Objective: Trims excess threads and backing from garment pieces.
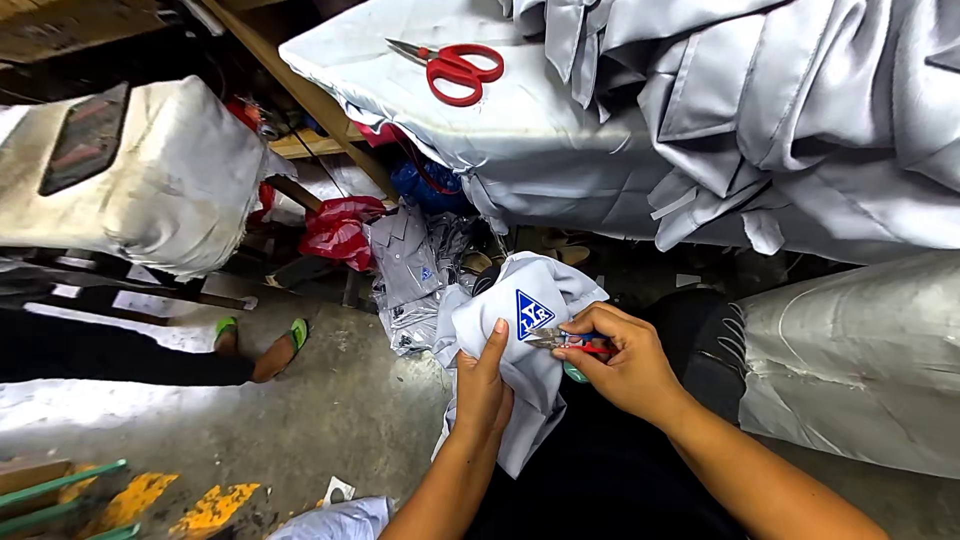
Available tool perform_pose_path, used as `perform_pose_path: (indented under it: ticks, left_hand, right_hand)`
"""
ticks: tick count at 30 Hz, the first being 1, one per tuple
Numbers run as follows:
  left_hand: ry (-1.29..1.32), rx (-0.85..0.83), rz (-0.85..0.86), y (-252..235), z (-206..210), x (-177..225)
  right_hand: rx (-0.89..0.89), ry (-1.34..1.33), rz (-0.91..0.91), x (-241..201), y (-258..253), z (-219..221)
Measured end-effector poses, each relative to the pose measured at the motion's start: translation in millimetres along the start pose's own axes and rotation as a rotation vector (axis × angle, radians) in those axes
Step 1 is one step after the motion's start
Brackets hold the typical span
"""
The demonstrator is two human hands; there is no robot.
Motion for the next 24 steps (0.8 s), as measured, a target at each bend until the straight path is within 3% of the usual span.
perform_pose_path:
  ticks: [24]
  left_hand:
    - [-0.009, -0.029, -0.023, 0.7, -1.8, -2.0]
  right_hand:
    - [-0.036, 0.158, -0.151, -6.2, -3.3, 4.2]
Point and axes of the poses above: each hand's wrist, its own y-axis away from the middle knuckle, its own z-axis out of the palm, x = y × z, the point moved 8 cm from there along -y, towards the middle knuckle, and after that the axes turned 5 degrees about y, right-handed, at the moved point
